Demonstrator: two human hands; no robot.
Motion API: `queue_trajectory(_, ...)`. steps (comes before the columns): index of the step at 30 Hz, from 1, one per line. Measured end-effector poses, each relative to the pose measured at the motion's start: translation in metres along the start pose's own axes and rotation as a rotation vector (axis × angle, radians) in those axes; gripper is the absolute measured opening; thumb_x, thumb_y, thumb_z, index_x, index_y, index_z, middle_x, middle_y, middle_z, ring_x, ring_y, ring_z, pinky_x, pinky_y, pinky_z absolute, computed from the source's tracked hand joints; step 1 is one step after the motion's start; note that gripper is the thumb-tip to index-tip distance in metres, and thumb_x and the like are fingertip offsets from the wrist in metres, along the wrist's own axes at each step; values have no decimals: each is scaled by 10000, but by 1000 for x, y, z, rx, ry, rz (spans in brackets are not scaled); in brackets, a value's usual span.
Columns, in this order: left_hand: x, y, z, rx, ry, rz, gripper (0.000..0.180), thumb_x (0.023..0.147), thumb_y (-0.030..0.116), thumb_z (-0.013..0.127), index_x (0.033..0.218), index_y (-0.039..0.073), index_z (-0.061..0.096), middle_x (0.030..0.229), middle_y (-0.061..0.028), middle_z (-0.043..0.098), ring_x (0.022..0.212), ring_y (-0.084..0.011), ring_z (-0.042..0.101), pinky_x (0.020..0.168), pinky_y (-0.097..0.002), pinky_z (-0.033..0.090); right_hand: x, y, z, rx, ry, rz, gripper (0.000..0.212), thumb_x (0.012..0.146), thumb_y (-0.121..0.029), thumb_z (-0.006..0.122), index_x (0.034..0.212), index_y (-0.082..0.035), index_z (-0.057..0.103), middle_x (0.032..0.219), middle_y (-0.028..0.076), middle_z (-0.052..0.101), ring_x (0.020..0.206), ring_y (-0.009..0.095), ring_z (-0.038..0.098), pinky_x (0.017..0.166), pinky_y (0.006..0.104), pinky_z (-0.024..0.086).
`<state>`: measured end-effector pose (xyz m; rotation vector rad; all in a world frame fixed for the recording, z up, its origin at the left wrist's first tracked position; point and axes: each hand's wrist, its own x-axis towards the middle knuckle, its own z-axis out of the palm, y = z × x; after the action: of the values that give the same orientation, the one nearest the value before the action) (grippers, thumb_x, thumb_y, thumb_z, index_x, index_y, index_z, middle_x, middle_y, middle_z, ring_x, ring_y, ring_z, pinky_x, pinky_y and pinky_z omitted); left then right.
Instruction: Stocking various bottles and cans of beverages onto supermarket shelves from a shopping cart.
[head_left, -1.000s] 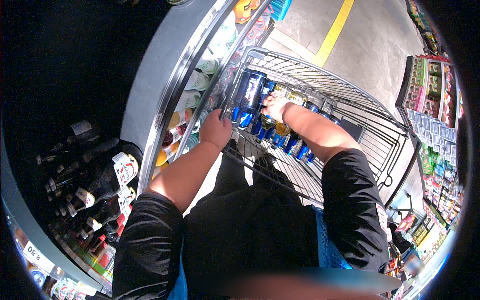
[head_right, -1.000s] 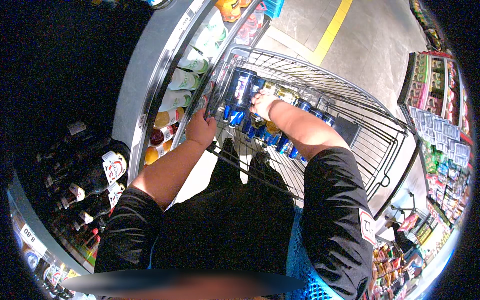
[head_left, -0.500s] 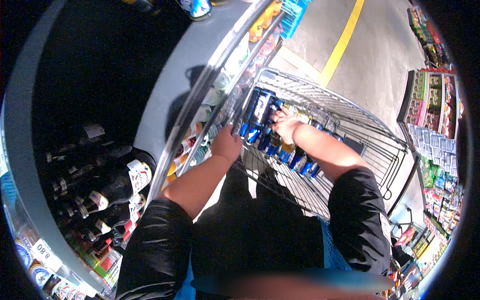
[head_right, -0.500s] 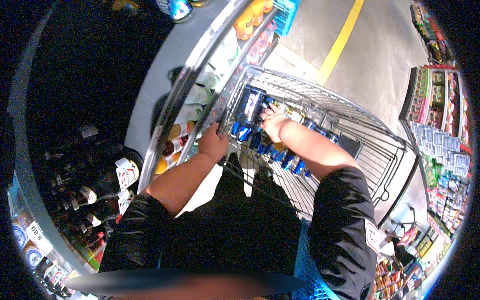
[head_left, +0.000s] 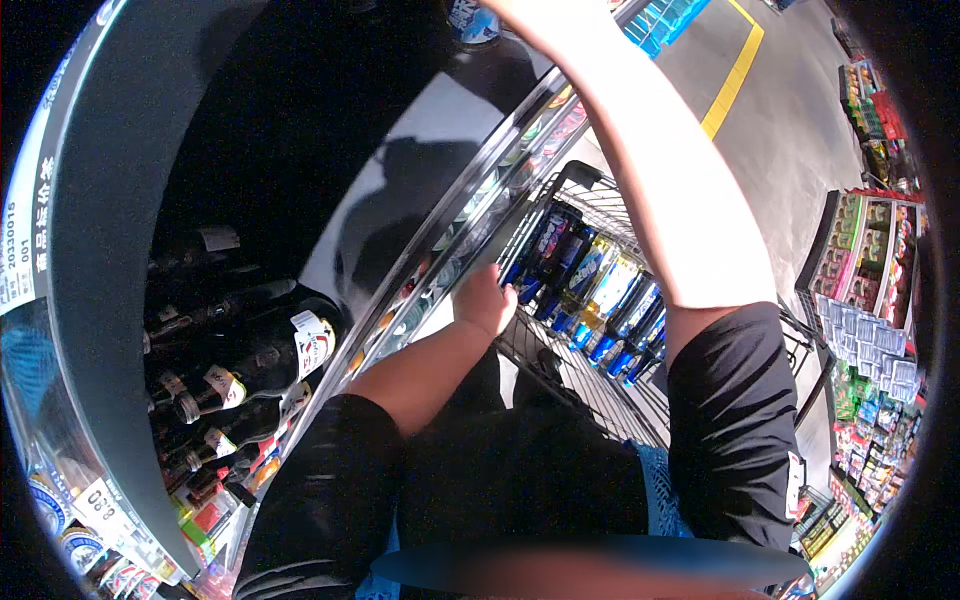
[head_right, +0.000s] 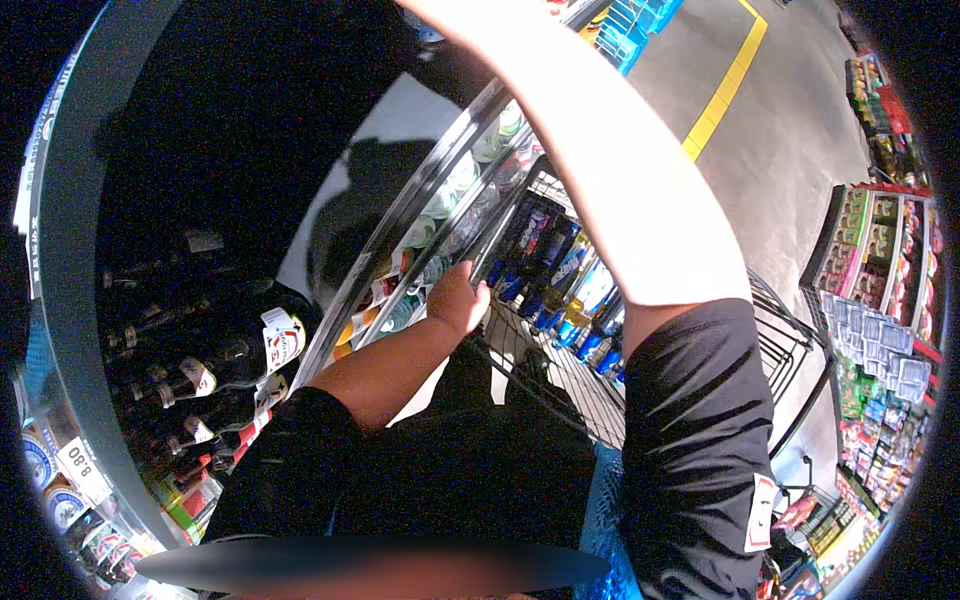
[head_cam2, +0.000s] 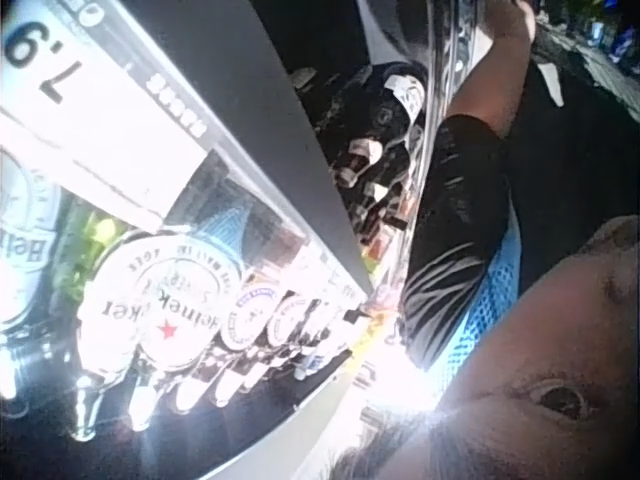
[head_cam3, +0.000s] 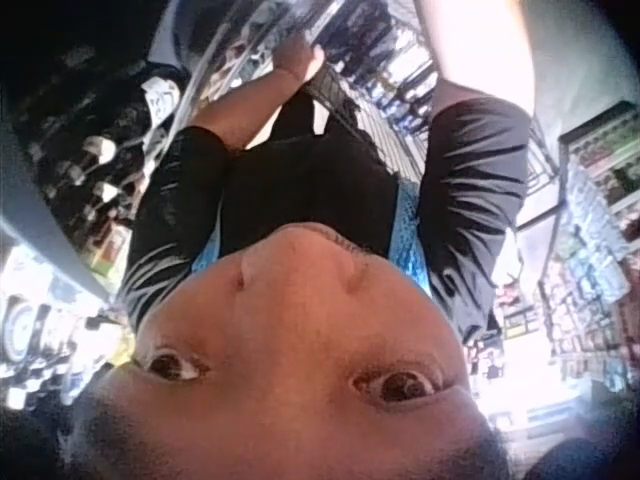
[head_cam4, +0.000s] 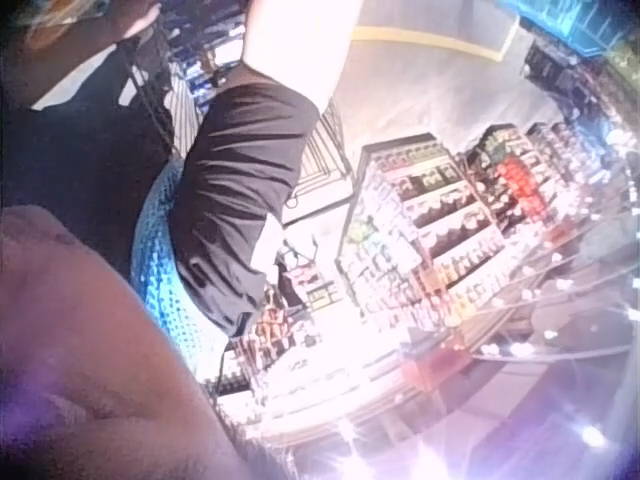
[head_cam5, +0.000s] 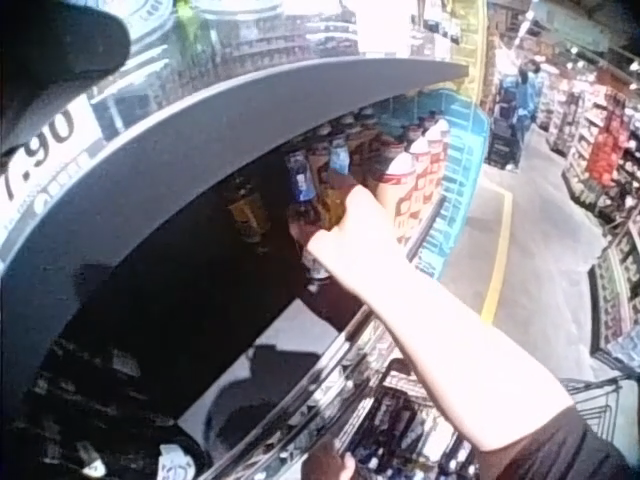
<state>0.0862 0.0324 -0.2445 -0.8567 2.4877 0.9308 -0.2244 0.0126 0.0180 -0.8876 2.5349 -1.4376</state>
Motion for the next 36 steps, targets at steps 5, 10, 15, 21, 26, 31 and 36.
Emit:
queue_trajectory(5, -1, -3, 2, -44, 32, 22, 509, 877, 281, 667, 1283, -12, 578, 1177, -257, 656, 1111, -427, 627, 966, -504, 498, 43, -23, 24, -217, 252, -440, 825, 740, -348, 832, 1390, 26, 488, 1131, 317, 667, 1084, 408, 672, 932, 463, 548)
queue_trajectory(10, -3, -7, 9, -22, 134, 55, 483, 890, 349, 643, 1281, 71, 592, 1147, -188, 679, 1102, -377, 645, 959, -493, 509, 22, -27, 32, -506, 235, -204, 784, 750, -391, 815, 1328, 43, 511, 1069, 295, 690, 1010, 409, 698, 900, 461, 567)
queue_trajectory(15, -2, -3, 2, -41, 46, 33, 523, 885, 313, 658, 1300, 6, 575, 1183, -247, 658, 1100, -427, 635, 956, -498, 502, 13, -28, 34, -475, 186, -228, 627, 766, -365, 772, 1216, 20, 568, 1019, 268, 699, 962, 411, 704, 875, 468, 571)
queue_trajectory(21, -5, -3, 4, -24, 68, 50, 513, 887, 321, 647, 1292, 13, 586, 1191, -237, 663, 1107, -422, 637, 960, -499, 507, 2, -11, 40, -519, 177, -398, 557, 786, -326, 725, 1228, -18, 582, 1018, 272, 692, 960, 422, 699, 869, 485, 561)
queue_trajectory(26, 0, -7, 12, -19, 97, 61, 502, 890, 327, 645, 1282, 17, 596, 1200, -231, 665, 1114, -417, 638, 961, -497, 511, -12, 2, 49, -83, 68, -364, 560, 809, -191, 691, 1331, -65, 532, 1071, 265, 672, 1010, 437, 660, 898, 467, 536)
queue_trajectory(31, 1, -6, 13, -19, 113, 49, 469, 876, 295, 659, 1255, 20, 626, 1222, -206, 672, 1128, -376, 651, 977, -464, 517, -75, 23, 21, 189, 180, -458, 721, 742, -188, 847, 1369, -52, 520, 1284, 191, 604, 1206, 359, 597, 1058, 432, 474)
queue_trajectory(36, 1, -7, 14, -9, 128, 64, 470, 887, 301, 635, 1261, 17, 626, 1153, -240, 683, 1081, -426, 651, 959, -505, 514, -159, 52, -66, 608, -83, -536, 814, 706, -150, 912, 1385, -87, 469, 1343, 181, 585, 1286, 333, 563, 1098, 466, 456)
